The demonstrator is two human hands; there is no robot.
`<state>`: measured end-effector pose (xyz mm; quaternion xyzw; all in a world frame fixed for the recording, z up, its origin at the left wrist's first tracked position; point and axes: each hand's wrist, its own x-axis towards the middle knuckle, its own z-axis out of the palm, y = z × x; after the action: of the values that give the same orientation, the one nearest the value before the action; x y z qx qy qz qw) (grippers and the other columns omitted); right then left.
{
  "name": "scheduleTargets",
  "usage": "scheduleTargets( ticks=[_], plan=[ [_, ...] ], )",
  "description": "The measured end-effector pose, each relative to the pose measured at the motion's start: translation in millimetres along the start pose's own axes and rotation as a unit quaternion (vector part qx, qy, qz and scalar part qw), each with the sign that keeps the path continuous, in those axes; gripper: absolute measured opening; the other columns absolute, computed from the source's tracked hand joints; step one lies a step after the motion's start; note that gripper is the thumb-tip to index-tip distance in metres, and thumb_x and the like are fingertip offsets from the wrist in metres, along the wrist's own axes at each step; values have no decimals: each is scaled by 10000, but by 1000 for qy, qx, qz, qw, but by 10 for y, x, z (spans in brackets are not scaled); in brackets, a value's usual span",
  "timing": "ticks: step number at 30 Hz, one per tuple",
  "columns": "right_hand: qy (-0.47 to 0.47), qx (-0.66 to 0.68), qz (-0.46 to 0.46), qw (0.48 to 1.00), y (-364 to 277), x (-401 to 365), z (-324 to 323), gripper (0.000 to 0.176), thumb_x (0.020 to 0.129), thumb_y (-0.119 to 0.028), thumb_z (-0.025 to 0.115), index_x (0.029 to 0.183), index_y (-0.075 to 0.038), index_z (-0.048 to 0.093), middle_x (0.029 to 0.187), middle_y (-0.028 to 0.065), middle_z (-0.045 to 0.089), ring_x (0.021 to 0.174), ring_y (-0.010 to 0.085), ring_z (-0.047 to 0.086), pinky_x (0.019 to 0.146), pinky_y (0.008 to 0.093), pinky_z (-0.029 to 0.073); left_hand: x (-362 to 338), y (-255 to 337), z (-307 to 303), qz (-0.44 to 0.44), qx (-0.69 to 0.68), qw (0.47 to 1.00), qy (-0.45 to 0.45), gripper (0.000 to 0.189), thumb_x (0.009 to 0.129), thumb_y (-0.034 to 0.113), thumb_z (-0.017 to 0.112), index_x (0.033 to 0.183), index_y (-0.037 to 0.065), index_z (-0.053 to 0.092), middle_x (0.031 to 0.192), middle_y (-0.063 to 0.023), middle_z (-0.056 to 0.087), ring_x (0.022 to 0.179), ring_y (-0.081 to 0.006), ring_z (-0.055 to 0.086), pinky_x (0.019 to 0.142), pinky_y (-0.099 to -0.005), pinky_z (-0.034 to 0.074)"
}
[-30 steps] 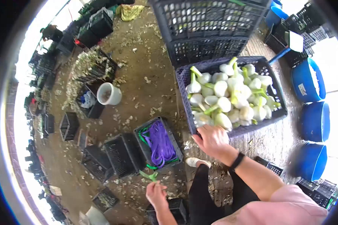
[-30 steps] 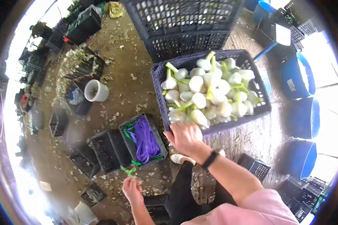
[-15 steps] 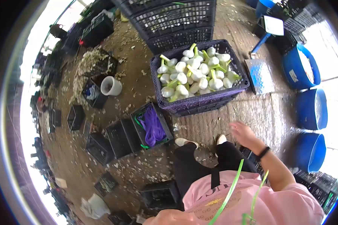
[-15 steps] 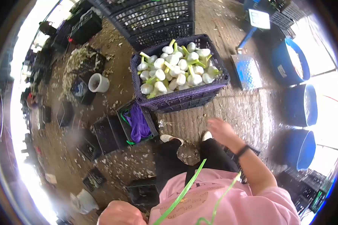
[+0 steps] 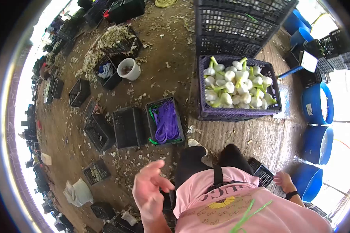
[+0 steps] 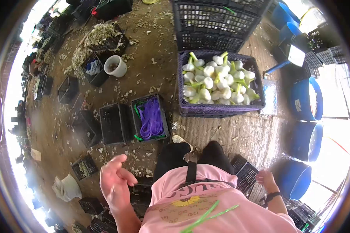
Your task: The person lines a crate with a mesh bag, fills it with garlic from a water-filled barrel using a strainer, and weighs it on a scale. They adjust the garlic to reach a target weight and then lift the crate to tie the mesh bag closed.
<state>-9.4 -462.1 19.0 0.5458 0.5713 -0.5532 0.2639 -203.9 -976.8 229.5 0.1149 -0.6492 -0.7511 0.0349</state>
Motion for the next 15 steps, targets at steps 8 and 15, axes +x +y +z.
scheduleTargets(
  ticks=[8,15],
  plan=[
    [-63,-142,42,987,-383,9,926,246,844,-299,547,920,-67,581,833,71,628,767,215,631,608,348,474,476,-272,-872,-24,22,998,60,318,820,276,634,995,22,558,991,-108,620,636,-119,561,562,-208,396],
    [25,-26,-80,996,-1814,1206,1573,693,830,-525,534,1331,-104,306,1313,143,386,1055,328,517,808,484,434,377,-481,-1355,-81,-10,969,234,161,806,29,510,950,-15,568,950,-114,631,641,-104,572,567,-202,414]
  ],
)
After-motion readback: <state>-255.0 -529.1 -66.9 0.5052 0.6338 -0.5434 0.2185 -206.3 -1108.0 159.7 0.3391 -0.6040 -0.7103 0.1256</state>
